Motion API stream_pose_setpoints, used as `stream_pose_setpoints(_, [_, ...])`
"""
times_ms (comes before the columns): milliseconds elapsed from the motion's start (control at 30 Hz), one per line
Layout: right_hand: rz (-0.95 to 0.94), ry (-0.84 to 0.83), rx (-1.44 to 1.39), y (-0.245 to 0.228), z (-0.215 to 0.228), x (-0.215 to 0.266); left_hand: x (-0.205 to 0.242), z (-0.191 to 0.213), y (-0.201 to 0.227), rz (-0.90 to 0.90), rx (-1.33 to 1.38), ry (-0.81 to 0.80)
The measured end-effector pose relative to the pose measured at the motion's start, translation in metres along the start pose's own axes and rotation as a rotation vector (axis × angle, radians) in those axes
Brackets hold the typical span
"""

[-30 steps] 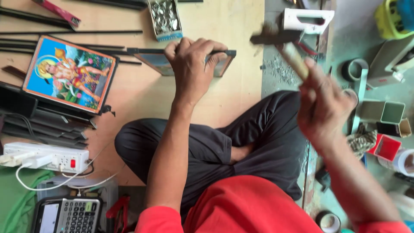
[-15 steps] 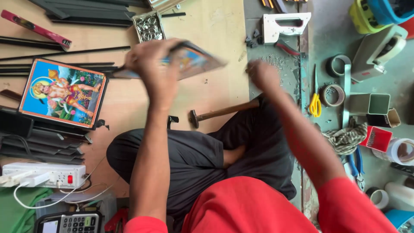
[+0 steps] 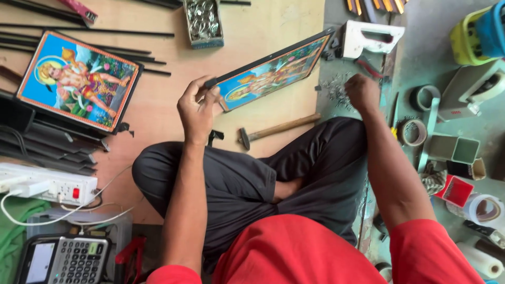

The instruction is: The recorder is assembling a picture frame by placing a glass pane and a religious image into a frame and securing them with tape and nails.

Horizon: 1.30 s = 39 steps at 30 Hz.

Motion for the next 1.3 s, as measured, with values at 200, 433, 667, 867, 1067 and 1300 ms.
stream_pose_setpoints(200, [-0.125, 0.048, -0.45, -0.011, 0.024, 0.021, 0.003, -0.005, -0.001, 0.01, 0.112, 0.004])
stream_pose_setpoints(433, [0.06, 0.104, -0.905, -0.092, 0.052, 0.057, 0.002, -0.008, -0.003, -0.023, 0.029, 0.086])
stream_pose_setpoints(667, [0.394, -0.036, -1.033, -0.281, 0.062, 0.087, -0.002, -0.013, -0.003, -0.099, 0.061, 0.12])
stream_pose_setpoints(867, [0.748, -0.11, -0.546, -0.364, 0.023, 0.076, -0.005, -0.013, -0.006, -0.133, 0.23, -0.038])
stream_pose_setpoints(1067, [0.845, -0.13, -0.264, -0.385, -0.008, 0.069, -0.007, -0.01, -0.013, -0.085, 0.307, -0.049])
stream_pose_setpoints(1300, [0.876, -0.158, -0.165, -0.393, -0.014, 0.07, -0.007, -0.011, -0.02, -0.051, 0.342, -0.033])
Point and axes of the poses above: each hand's wrist, its own x-axis away from the middle knuckle, its own z-axis out of the back of the hand, y = z × x, the point moved 4 cm from there along -x, towards the middle knuckle, and after that the axes turned 13 degrees about -x, right-handed, at the moved point
